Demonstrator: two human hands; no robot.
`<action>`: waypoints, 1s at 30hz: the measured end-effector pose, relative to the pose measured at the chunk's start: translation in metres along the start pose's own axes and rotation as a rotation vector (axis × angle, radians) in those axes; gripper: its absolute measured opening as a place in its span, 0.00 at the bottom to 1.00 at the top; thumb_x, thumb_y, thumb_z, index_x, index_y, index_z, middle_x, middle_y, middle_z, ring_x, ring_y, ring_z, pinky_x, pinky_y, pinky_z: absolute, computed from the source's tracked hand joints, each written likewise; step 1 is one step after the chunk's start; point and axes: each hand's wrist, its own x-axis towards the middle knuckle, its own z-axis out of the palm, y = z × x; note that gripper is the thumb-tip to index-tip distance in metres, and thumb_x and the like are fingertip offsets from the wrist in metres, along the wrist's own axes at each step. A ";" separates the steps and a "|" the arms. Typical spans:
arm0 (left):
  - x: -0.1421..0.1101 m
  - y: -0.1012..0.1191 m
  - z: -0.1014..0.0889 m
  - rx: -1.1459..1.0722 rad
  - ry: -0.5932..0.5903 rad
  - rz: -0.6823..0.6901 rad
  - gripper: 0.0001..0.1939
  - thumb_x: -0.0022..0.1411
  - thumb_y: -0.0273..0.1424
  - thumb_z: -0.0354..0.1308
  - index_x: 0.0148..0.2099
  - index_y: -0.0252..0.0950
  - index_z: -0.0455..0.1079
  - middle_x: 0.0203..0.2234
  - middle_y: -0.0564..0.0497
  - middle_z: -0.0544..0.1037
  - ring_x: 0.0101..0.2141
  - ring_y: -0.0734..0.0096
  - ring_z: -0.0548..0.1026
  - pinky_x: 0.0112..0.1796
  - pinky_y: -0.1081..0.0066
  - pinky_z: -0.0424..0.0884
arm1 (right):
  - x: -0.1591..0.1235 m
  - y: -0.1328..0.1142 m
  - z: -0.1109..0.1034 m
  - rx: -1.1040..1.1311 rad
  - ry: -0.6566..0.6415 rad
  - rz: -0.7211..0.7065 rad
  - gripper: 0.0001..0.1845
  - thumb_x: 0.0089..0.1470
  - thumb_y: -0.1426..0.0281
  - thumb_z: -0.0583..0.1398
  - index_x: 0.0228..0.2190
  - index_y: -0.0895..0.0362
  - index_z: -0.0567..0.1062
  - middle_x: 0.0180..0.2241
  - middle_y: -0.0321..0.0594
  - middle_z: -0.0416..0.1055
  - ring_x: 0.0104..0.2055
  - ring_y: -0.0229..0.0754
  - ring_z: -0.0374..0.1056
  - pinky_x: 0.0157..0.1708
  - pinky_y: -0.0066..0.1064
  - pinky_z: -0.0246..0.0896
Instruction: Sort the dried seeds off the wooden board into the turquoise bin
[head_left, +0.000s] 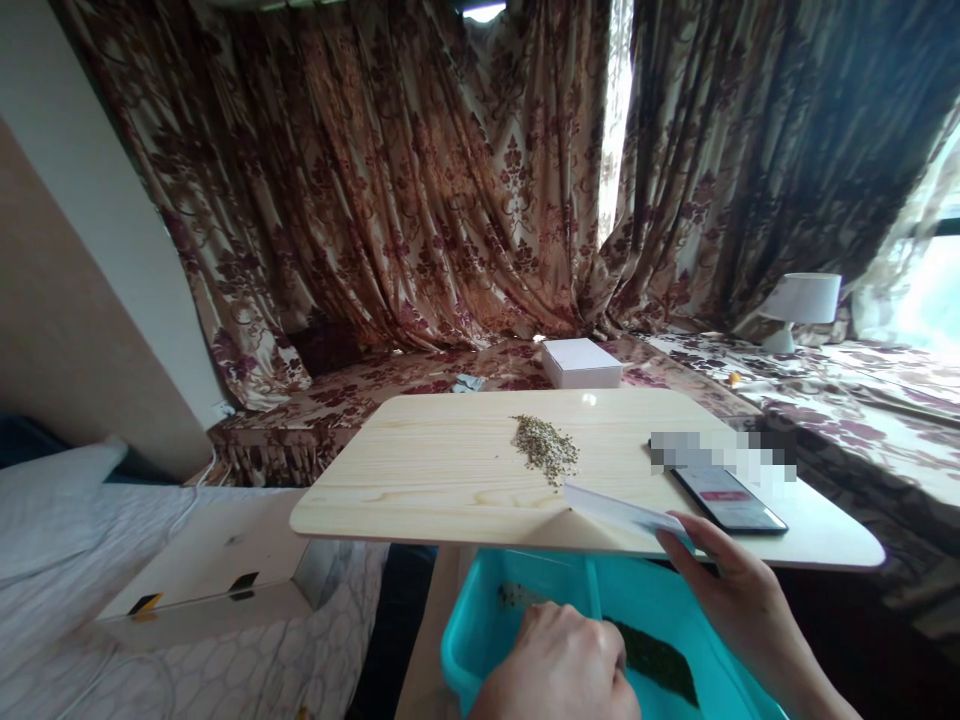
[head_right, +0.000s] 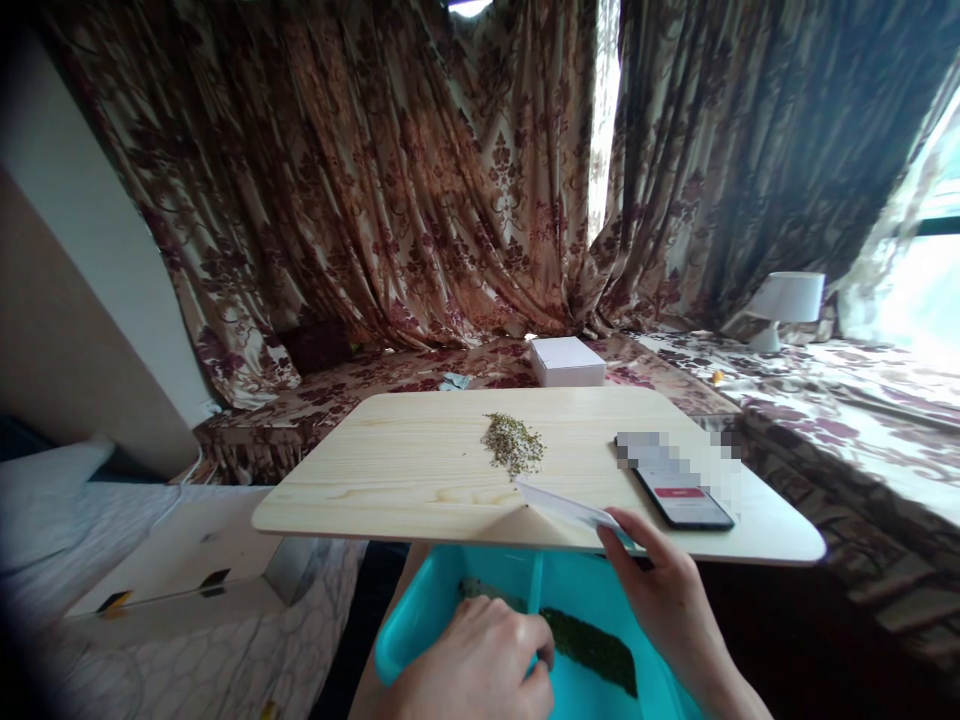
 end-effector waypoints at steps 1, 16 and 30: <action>0.001 0.000 0.000 0.004 0.002 0.006 0.21 0.58 0.29 0.44 0.45 0.33 0.76 0.38 0.39 0.78 0.43 0.52 0.72 0.47 0.58 0.65 | 0.000 0.001 0.000 0.004 -0.005 -0.010 0.14 0.47 0.56 0.62 0.29 0.53 0.79 0.28 0.37 0.81 0.31 0.45 0.77 0.32 0.27 0.73; -0.003 -0.004 0.003 -0.016 0.036 0.019 0.20 0.58 0.30 0.45 0.44 0.33 0.77 0.38 0.39 0.78 0.42 0.51 0.72 0.47 0.57 0.65 | 0.013 -0.007 0.001 0.140 -0.056 0.039 0.18 0.43 0.51 0.65 0.29 0.53 0.79 0.27 0.40 0.80 0.29 0.49 0.76 0.29 0.35 0.74; 0.001 -0.001 -0.002 -0.001 0.004 -0.038 0.20 0.57 0.27 0.45 0.45 0.33 0.77 0.38 0.39 0.78 0.43 0.52 0.72 0.47 0.59 0.65 | 0.032 0.010 0.020 0.058 -0.110 -0.051 0.14 0.49 0.55 0.62 0.31 0.52 0.78 0.28 0.38 0.79 0.33 0.46 0.75 0.33 0.31 0.72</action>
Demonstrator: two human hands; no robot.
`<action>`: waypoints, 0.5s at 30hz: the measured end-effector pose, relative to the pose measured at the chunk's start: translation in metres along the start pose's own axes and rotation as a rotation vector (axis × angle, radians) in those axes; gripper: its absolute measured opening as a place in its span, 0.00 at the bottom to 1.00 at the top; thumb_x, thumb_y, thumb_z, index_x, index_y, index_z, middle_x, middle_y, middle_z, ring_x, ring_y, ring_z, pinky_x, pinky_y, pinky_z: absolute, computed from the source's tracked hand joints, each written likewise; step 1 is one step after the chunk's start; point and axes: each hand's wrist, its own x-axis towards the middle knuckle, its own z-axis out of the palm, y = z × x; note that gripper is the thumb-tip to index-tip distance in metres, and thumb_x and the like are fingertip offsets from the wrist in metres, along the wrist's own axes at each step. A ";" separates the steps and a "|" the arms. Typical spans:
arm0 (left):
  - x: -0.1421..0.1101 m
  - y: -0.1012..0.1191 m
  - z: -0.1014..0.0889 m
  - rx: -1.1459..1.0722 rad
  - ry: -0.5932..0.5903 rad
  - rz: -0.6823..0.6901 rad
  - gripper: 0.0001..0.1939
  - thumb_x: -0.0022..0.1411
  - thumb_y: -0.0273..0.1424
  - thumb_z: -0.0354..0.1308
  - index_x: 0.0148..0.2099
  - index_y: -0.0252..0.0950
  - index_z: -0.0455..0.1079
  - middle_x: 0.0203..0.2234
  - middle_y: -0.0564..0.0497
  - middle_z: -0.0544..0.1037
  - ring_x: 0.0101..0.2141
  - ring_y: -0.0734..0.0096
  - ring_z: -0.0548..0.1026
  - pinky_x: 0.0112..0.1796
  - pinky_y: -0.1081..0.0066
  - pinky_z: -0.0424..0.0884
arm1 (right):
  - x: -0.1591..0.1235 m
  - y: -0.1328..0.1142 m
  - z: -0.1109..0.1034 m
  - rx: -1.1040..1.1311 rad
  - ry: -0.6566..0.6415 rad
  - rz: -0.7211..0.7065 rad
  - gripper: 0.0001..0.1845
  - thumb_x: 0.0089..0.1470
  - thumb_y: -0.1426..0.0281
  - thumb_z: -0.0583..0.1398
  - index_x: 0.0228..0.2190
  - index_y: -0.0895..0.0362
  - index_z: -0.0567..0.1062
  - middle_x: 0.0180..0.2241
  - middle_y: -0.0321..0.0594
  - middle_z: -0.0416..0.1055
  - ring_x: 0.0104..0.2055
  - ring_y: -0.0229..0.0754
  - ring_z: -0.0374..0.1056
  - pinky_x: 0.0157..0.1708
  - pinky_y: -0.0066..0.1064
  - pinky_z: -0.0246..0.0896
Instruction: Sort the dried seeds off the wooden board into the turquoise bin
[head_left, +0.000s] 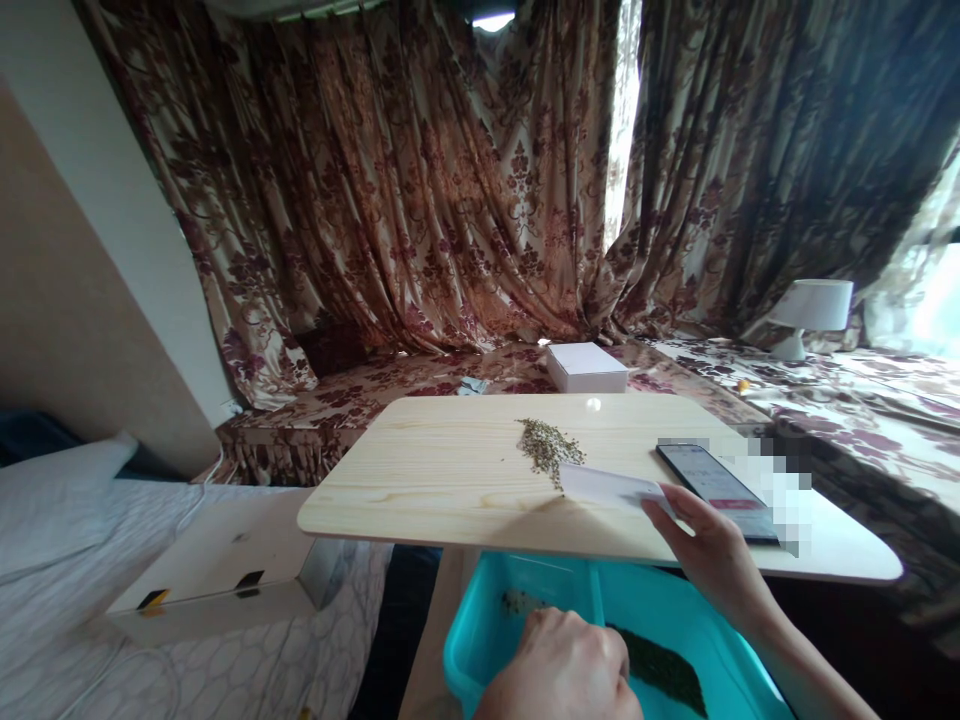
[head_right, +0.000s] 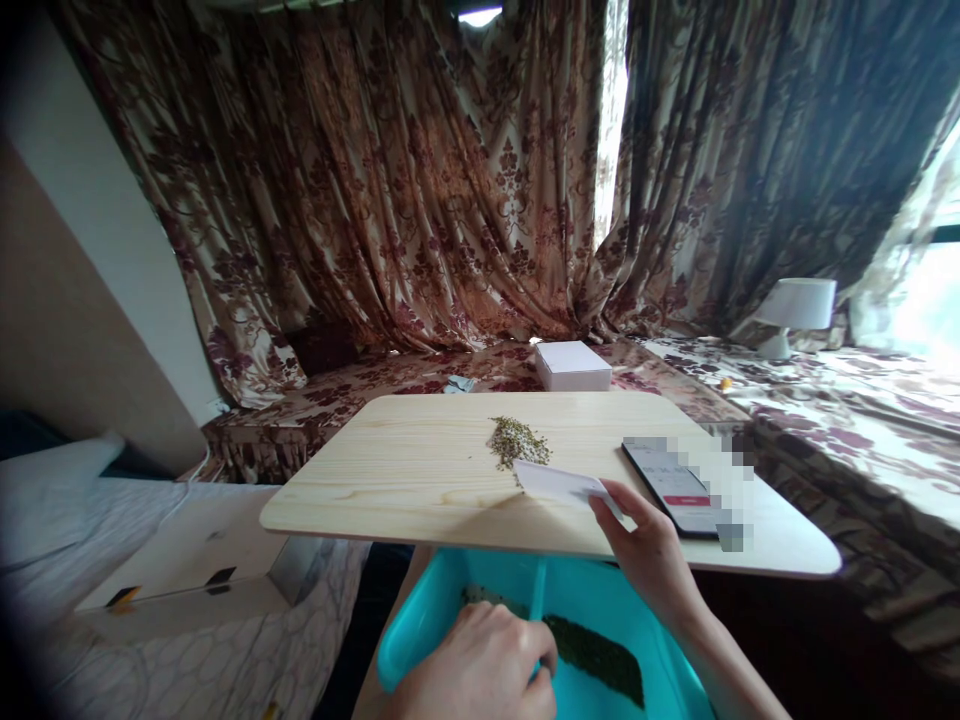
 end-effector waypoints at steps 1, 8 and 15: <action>0.000 0.000 0.000 0.001 0.001 0.003 0.20 0.57 0.27 0.45 0.45 0.33 0.77 0.38 0.40 0.78 0.43 0.52 0.72 0.47 0.59 0.65 | 0.000 -0.001 0.000 -0.002 -0.001 0.000 0.15 0.49 0.55 0.62 0.31 0.53 0.78 0.28 0.38 0.79 0.34 0.46 0.75 0.33 0.31 0.72; 0.001 -0.003 0.003 0.001 0.008 0.044 0.21 0.58 0.28 0.45 0.45 0.33 0.77 0.38 0.39 0.78 0.42 0.52 0.73 0.47 0.58 0.65 | 0.001 -0.013 0.000 -0.005 -0.014 0.019 0.20 0.46 0.50 0.62 0.29 0.54 0.79 0.28 0.40 0.80 0.31 0.46 0.75 0.30 0.30 0.71; -0.003 -0.004 0.002 -0.034 0.045 0.057 0.21 0.58 0.30 0.44 0.45 0.32 0.77 0.39 0.38 0.78 0.43 0.51 0.72 0.48 0.57 0.65 | -0.007 -0.015 -0.004 0.004 -0.050 0.026 0.22 0.45 0.48 0.63 0.30 0.54 0.79 0.30 0.41 0.81 0.33 0.48 0.76 0.33 0.32 0.73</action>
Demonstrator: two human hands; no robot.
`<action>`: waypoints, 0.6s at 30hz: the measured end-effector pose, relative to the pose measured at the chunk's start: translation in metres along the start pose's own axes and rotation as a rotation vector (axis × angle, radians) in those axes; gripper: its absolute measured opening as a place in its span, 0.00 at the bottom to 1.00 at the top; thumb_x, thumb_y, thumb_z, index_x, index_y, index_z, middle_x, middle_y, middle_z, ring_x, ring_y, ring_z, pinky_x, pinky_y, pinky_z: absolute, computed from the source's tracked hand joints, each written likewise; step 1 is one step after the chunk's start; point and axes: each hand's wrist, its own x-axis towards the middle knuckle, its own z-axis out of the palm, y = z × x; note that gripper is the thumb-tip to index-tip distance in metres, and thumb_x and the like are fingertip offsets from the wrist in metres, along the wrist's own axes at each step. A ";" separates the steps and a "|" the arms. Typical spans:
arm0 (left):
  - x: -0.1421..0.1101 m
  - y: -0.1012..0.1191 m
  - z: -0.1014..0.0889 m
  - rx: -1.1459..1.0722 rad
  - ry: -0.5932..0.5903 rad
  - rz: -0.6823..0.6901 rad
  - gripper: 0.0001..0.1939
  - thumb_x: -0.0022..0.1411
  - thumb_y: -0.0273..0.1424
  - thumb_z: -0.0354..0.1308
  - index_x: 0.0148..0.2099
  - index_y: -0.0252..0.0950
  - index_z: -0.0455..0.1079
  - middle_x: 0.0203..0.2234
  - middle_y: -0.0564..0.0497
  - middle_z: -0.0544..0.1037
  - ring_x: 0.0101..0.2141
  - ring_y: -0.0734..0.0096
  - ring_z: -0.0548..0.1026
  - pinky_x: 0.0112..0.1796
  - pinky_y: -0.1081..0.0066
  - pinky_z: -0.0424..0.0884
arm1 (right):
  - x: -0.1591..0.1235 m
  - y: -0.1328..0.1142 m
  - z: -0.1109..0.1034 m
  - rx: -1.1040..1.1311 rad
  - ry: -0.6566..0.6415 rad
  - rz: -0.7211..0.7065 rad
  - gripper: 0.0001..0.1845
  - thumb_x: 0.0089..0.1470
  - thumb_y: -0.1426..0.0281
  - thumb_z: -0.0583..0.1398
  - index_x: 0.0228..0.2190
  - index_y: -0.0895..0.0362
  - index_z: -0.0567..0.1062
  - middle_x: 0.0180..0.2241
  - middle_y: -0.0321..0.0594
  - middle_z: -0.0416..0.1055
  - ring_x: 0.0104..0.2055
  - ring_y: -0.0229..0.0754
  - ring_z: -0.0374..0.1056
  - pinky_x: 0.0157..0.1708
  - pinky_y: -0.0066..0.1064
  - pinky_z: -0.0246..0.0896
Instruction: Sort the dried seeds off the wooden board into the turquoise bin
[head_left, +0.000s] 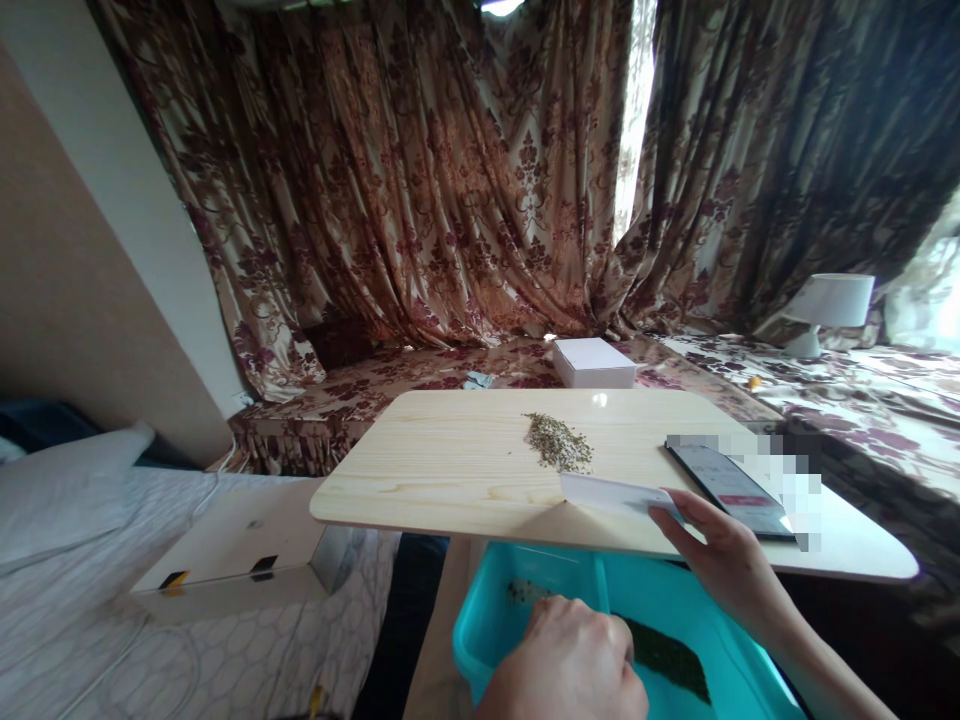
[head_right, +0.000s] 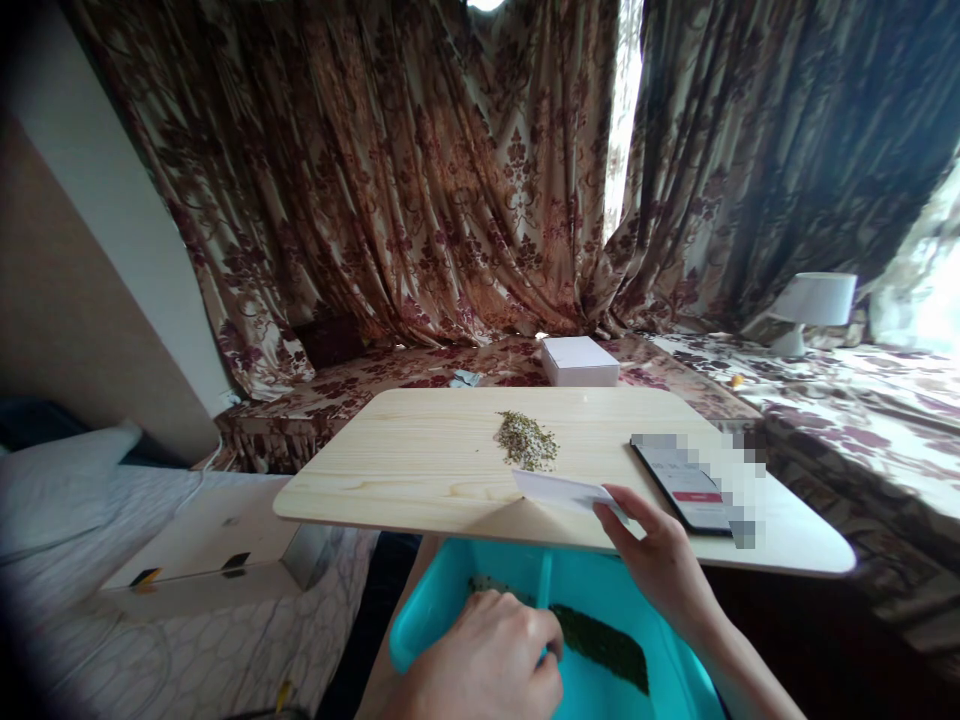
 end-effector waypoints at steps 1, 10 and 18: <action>-0.001 0.000 -0.001 -0.002 -0.003 -0.003 0.21 0.58 0.30 0.44 0.45 0.32 0.76 0.39 0.38 0.78 0.43 0.51 0.72 0.48 0.57 0.64 | -0.002 0.000 -0.001 0.000 -0.005 0.006 0.23 0.44 0.47 0.63 0.29 0.54 0.79 0.30 0.41 0.81 0.33 0.48 0.76 0.34 0.33 0.73; -0.002 0.000 -0.002 -0.004 0.000 0.001 0.20 0.58 0.30 0.45 0.44 0.33 0.76 0.39 0.40 0.78 0.42 0.53 0.72 0.47 0.59 0.64 | 0.002 -0.006 0.002 0.016 0.032 -0.017 0.22 0.45 0.47 0.63 0.29 0.53 0.79 0.28 0.40 0.80 0.32 0.47 0.75 0.32 0.32 0.72; -0.001 -0.004 0.004 0.012 0.052 0.022 0.19 0.59 0.31 0.45 0.42 0.33 0.76 0.36 0.40 0.78 0.41 0.53 0.73 0.45 0.59 0.65 | 0.007 -0.005 0.014 0.038 -0.084 -0.029 0.22 0.46 0.47 0.62 0.27 0.54 0.78 0.27 0.41 0.79 0.31 0.45 0.74 0.31 0.32 0.72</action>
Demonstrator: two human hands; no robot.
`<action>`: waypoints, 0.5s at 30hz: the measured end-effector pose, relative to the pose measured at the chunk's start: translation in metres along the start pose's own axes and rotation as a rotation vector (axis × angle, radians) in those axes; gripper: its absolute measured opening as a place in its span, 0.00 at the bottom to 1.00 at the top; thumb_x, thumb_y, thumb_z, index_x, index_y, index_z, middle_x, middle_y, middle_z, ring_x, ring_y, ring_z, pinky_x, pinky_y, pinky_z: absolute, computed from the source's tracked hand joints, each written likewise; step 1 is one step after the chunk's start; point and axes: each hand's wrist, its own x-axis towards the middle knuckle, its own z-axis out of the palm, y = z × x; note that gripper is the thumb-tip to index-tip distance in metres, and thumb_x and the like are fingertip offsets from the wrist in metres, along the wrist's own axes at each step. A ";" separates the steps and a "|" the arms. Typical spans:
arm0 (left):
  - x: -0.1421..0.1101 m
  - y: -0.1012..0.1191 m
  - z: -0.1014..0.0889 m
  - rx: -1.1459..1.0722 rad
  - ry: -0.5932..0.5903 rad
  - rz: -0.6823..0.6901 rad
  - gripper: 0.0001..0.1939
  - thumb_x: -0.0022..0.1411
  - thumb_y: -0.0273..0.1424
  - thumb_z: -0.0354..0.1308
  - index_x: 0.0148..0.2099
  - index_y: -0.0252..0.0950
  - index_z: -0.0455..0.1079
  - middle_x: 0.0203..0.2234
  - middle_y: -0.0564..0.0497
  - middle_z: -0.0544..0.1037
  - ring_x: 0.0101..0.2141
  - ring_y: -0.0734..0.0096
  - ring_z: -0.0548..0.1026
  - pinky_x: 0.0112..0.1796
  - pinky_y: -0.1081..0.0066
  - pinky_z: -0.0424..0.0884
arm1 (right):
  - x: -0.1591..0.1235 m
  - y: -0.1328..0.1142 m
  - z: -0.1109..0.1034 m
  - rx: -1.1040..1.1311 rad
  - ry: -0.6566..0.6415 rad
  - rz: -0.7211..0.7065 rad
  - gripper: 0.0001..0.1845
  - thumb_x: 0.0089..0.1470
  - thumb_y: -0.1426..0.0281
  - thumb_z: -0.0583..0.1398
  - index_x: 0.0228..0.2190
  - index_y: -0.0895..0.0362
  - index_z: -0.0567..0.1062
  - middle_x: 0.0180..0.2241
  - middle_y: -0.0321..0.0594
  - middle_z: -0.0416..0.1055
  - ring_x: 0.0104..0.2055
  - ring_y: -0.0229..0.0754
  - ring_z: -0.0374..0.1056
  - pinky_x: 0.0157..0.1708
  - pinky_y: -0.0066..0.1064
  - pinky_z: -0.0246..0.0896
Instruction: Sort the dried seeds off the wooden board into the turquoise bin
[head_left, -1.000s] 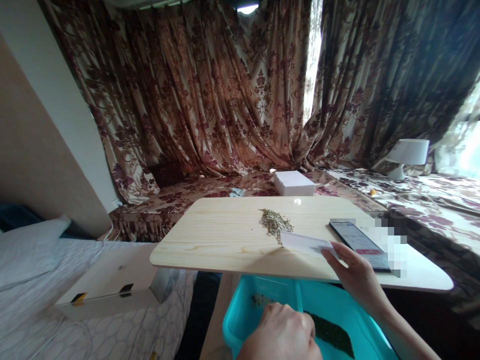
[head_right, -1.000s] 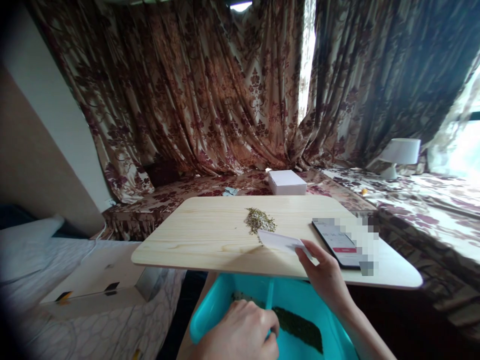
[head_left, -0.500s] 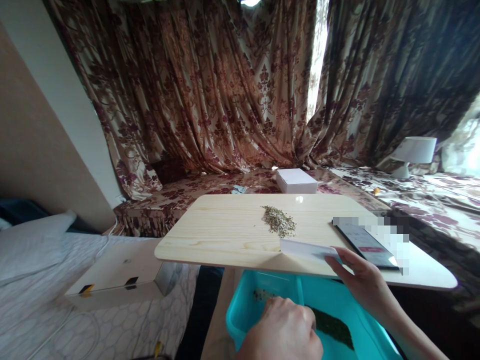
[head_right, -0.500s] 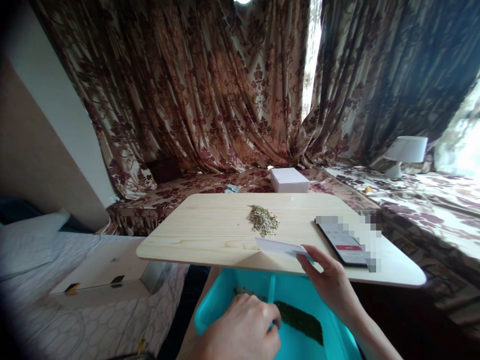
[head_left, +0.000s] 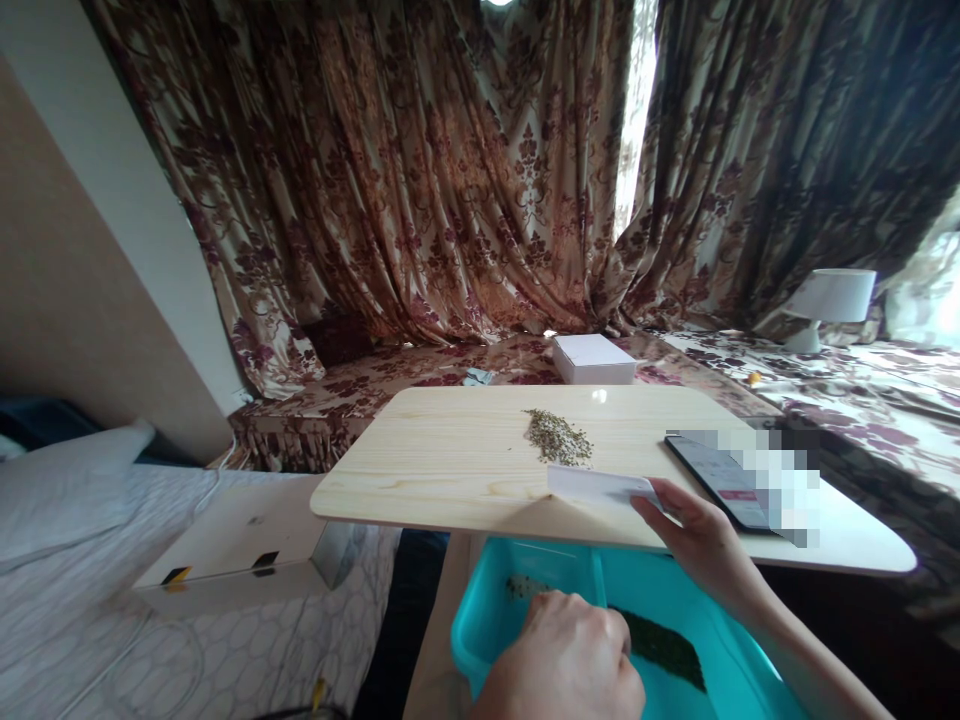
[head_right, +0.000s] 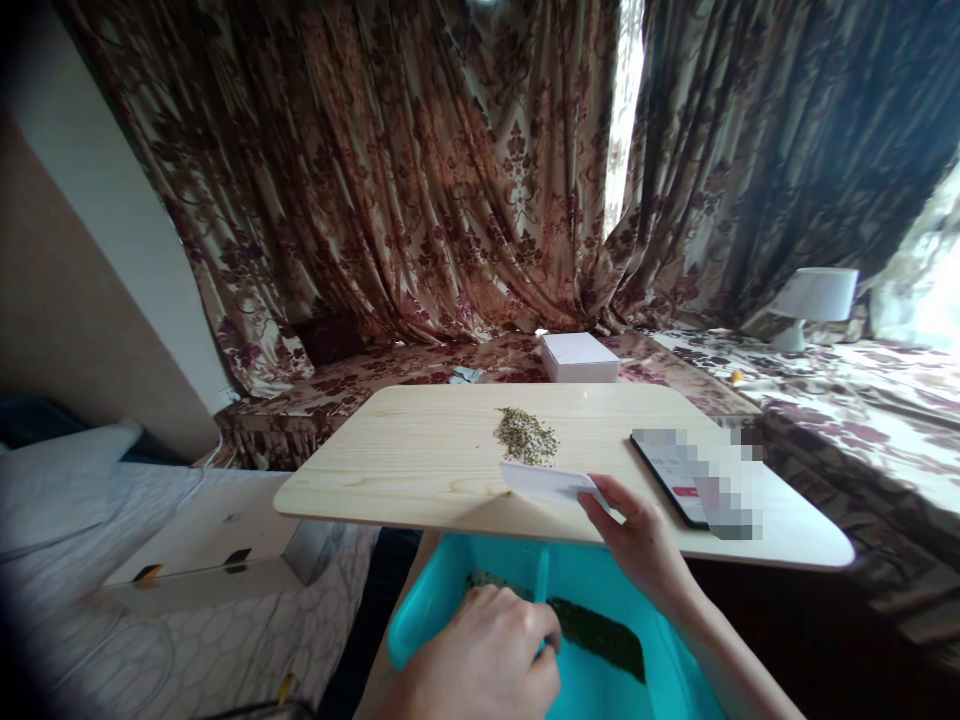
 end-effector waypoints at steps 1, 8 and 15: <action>0.000 0.000 0.000 0.002 -0.001 0.004 0.19 0.59 0.31 0.45 0.42 0.34 0.76 0.36 0.40 0.78 0.40 0.53 0.73 0.45 0.58 0.66 | 0.000 0.000 0.000 0.009 -0.017 0.004 0.23 0.46 0.47 0.62 0.27 0.54 0.78 0.27 0.41 0.79 0.31 0.45 0.74 0.31 0.32 0.72; 0.000 0.000 -0.001 0.015 -0.014 0.016 0.19 0.58 0.31 0.44 0.41 0.33 0.76 0.35 0.39 0.79 0.39 0.52 0.74 0.44 0.57 0.67 | -0.003 -0.006 0.003 0.047 -0.048 0.001 0.23 0.47 0.46 0.62 0.26 0.54 0.77 0.26 0.40 0.78 0.30 0.45 0.74 0.30 0.31 0.72; 0.000 0.001 -0.001 0.073 -0.027 0.009 0.20 0.60 0.31 0.43 0.40 0.32 0.76 0.34 0.37 0.78 0.39 0.51 0.74 0.43 0.56 0.68 | -0.019 -0.013 -0.008 0.003 -0.174 -0.022 0.20 0.49 0.50 0.63 0.30 0.54 0.80 0.28 0.39 0.79 0.31 0.44 0.75 0.30 0.29 0.72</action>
